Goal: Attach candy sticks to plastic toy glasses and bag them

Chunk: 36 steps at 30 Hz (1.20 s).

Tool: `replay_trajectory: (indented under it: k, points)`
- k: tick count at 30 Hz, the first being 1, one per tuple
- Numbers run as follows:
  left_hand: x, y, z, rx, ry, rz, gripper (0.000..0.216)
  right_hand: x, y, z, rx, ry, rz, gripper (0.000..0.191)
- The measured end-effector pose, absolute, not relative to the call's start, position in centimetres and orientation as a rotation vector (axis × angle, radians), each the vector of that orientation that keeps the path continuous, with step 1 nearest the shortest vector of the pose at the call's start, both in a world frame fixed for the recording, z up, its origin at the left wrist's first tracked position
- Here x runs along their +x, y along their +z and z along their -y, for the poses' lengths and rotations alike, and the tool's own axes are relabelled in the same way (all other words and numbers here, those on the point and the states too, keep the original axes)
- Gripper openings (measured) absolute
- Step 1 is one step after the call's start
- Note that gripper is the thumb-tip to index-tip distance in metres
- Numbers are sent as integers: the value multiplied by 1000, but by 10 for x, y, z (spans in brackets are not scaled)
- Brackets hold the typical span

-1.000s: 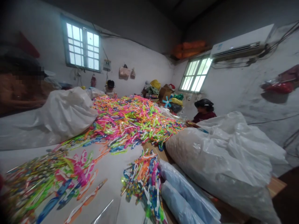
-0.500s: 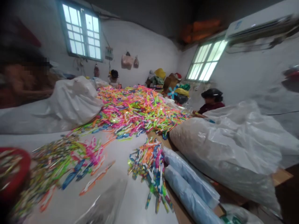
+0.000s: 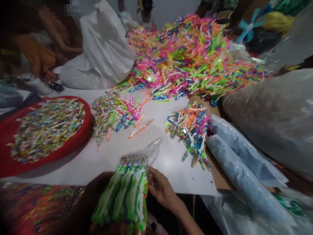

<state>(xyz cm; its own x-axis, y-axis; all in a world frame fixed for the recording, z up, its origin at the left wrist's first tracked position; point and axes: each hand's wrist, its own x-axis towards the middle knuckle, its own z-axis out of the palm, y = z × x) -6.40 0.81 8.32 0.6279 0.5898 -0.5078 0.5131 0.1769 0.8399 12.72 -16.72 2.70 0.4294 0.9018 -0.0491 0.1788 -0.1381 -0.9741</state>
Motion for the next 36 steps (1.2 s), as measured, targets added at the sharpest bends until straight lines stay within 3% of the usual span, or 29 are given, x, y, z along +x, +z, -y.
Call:
replay_trajectory:
  k: [6,10,14,22,26,31,36]
  points:
    - [-73,90,-16,1318,88,-955,31,127,31,172,-1258,1197,519,31]
    - [-84,101,-11,1274,62,-904,39,126,45,174,-923,1511,545,37]
    - [-92,110,-11,1349,23,-959,34,128,66,177,-893,1643,680,33]
    - [-58,128,-42,1313,348,-924,26,159,99,141,-1435,1020,889,28]
    - [-42,171,-56,1483,669,-754,33,169,137,113,-1310,872,917,22]
    - [-35,223,-55,1538,941,-577,27,162,191,99,-1199,625,870,18]
    - [-22,229,-59,1630,910,-534,21,165,188,89,-1286,630,746,22]
